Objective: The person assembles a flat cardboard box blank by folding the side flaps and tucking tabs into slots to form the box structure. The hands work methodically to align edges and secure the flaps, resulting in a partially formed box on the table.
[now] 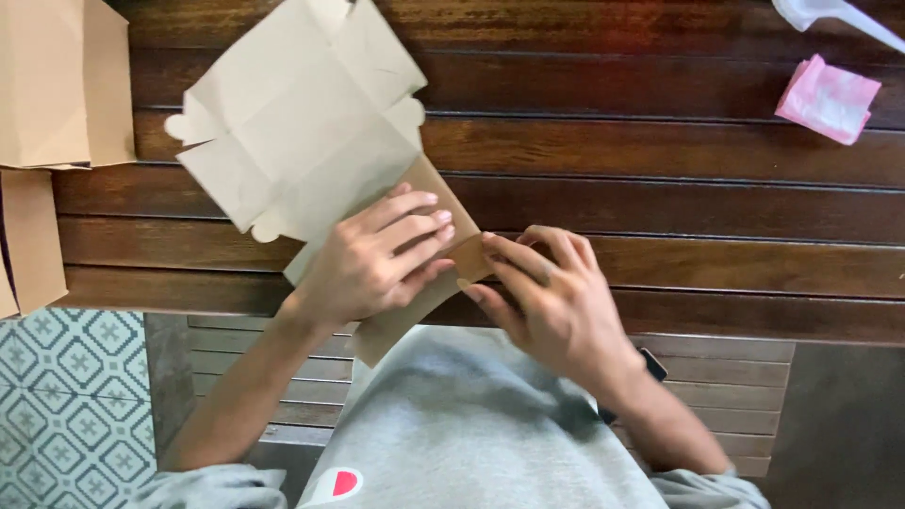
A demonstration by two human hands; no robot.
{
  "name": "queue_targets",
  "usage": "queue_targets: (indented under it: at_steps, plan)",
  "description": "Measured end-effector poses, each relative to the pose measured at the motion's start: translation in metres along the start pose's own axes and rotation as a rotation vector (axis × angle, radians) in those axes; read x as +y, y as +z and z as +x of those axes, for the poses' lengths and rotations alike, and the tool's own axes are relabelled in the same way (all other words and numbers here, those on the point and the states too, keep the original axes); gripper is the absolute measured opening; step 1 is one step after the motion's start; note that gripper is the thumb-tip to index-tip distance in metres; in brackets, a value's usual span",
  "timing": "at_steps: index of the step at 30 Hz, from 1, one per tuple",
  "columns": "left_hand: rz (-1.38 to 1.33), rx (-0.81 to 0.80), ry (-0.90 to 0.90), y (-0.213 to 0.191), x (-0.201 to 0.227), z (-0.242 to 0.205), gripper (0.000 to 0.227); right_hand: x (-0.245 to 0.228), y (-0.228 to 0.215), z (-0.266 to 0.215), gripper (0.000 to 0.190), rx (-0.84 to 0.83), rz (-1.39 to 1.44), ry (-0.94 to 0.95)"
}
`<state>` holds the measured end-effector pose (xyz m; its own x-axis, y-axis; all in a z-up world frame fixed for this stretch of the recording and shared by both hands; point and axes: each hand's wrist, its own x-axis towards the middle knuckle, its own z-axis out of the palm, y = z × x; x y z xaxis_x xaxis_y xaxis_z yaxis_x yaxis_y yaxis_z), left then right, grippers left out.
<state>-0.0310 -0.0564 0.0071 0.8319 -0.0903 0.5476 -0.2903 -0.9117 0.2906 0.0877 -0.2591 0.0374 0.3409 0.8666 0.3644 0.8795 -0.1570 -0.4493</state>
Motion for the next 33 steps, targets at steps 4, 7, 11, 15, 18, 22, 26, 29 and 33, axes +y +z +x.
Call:
queue_targets:
  at_steps: [4, 7, 11, 15, 18, 22, 26, 29, 33]
  plan:
    - [0.070, -0.067, 0.021, 0.006, 0.003, 0.013, 0.023, 0.026, -0.022, 0.018, 0.016, -0.128, -0.022, -0.062]
    - [0.083, -0.101, 0.010, 0.013, 0.008, 0.023, 0.028, 0.051, -0.027, 0.034, 0.017, -0.195, -0.043, -0.104]
    - [0.165, -0.097, 0.074, 0.021, 0.012, 0.040, 0.033, 0.069, -0.029, 0.062, 0.016, -0.236, 0.053, -0.184]
    - [0.193, -0.074, 0.086, 0.032, 0.015, 0.049, 0.021, 0.093, -0.018, 0.080, 0.017, -0.162, 0.061, -0.351]
    - [0.197, -0.062, 0.102, 0.042, 0.013, 0.050, 0.023, 0.113, -0.003, 0.083, 0.022, -0.094, 0.119, -0.418]
    - [0.226, -0.049, 0.160, 0.052, 0.009, 0.054, 0.025, 0.119, -0.001, 0.084, 0.021, -0.097, 0.179, -0.423]
    - [0.206, 0.014, 0.153, 0.056, 0.009, 0.055, 0.021, 0.115, -0.002, 0.089, 0.024, -0.117, 0.140, -0.398]
    - [0.170, 0.023, 0.127, 0.056, 0.005, 0.057, 0.022, 0.117, 0.001, 0.094, 0.032, -0.141, 0.065, -0.386]
    - [0.050, -0.026, 0.010, 0.034, 0.007, 0.062, 0.014, 0.110, -0.003, 0.094, 0.032, -0.199, 0.039, -0.299]
